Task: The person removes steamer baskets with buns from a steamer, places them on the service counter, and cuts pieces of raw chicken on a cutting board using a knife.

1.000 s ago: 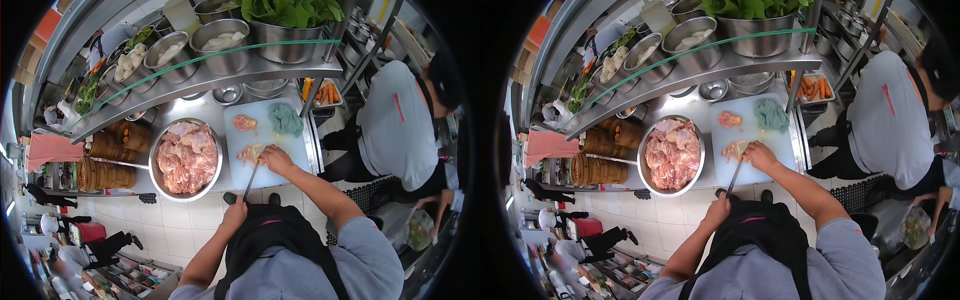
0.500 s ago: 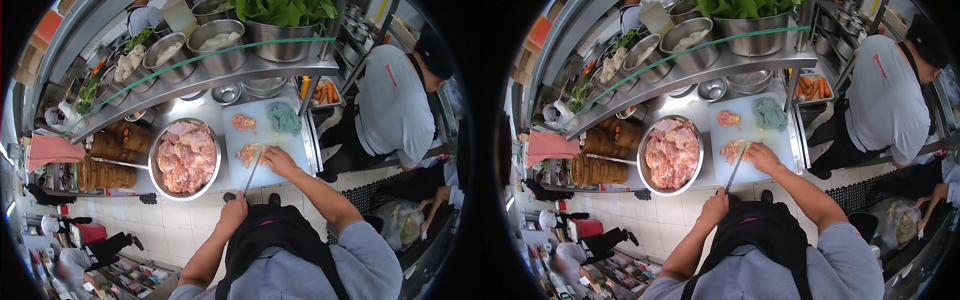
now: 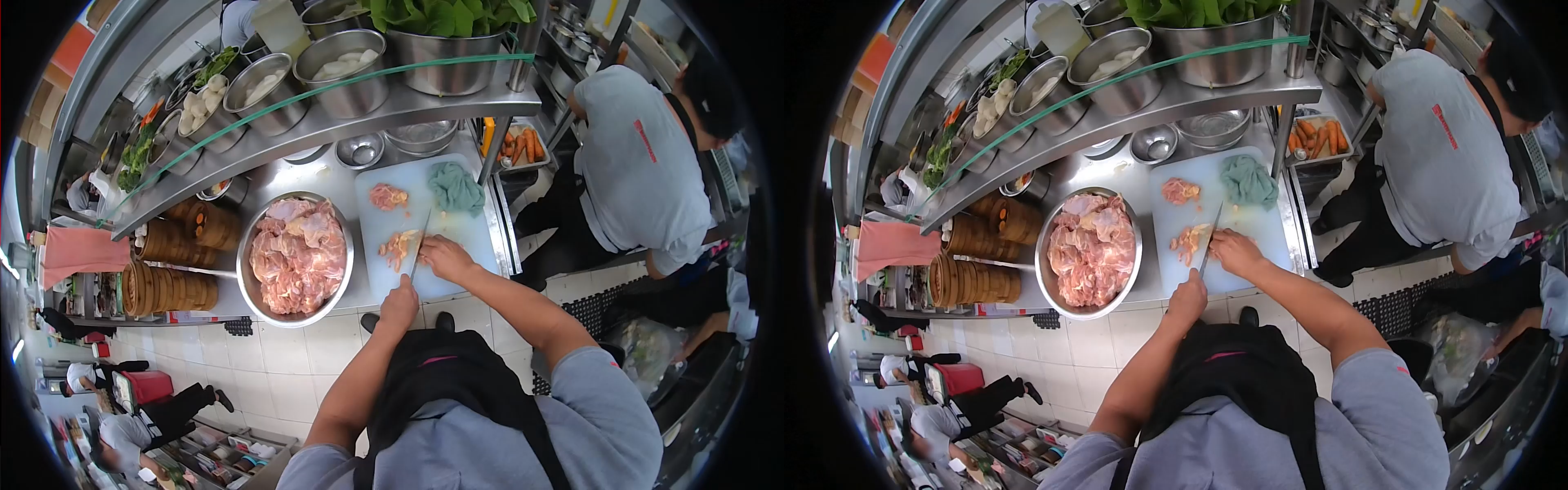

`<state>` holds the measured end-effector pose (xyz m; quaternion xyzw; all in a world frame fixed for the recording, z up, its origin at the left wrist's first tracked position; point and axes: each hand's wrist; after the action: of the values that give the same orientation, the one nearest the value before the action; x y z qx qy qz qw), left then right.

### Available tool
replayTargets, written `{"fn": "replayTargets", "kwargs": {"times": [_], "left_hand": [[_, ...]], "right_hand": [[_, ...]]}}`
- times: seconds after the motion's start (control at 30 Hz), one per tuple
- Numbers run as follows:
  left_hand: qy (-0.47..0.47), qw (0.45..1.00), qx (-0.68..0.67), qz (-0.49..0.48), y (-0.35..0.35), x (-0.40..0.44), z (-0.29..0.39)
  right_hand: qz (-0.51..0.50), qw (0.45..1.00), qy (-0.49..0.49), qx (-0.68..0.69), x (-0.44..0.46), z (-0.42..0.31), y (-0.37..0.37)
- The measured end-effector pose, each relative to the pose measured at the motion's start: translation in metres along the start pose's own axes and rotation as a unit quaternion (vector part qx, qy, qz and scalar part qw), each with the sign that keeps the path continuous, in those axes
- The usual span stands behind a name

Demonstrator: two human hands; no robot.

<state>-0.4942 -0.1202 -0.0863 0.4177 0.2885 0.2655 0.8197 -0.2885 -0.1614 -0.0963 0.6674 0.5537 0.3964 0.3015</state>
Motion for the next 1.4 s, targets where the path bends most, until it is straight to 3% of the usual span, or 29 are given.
{"fn": "replayTargets", "kwargs": {"times": [0.27,0.43,0.77,1.03,1.27,1.4], "left_hand": [[0.035,0.997,0.052,-0.048,0.032,-0.089,-0.025],[0.021,0.996,0.086,0.027,0.048,-0.075,-0.035],[0.001,0.997,0.050,-0.060,0.035,-0.069,0.003],[-0.002,1.000,0.007,-0.008,-0.001,0.007,0.010],[0.004,0.999,0.017,-0.050,0.022,-0.076,-0.017],[0.011,0.999,0.049,-0.002,0.038,-0.069,-0.022]], "right_hand": [[0.034,0.999,-0.035,-0.007,-0.009,0.000,-0.002],[0.072,0.994,-0.042,0.067,-0.012,-0.002,0.011],[0.081,0.997,0.007,0.010,-0.007,0.009,0.008],[0.011,1.000,-0.017,-0.008,-0.004,0.007,0.011],[0.065,0.998,-0.005,0.001,-0.011,0.010,0.007],[0.057,0.990,-0.065,0.109,-0.014,0.004,0.024]]}}
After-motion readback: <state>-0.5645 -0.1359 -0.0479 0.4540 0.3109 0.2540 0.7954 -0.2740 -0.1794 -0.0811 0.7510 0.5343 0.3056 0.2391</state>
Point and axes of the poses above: each hand's wrist, its own x-axis towards the middle knuckle, its own y-axis out of the back of the hand, z = x × y, and after that the axes turned 1 degree about x, right-handed
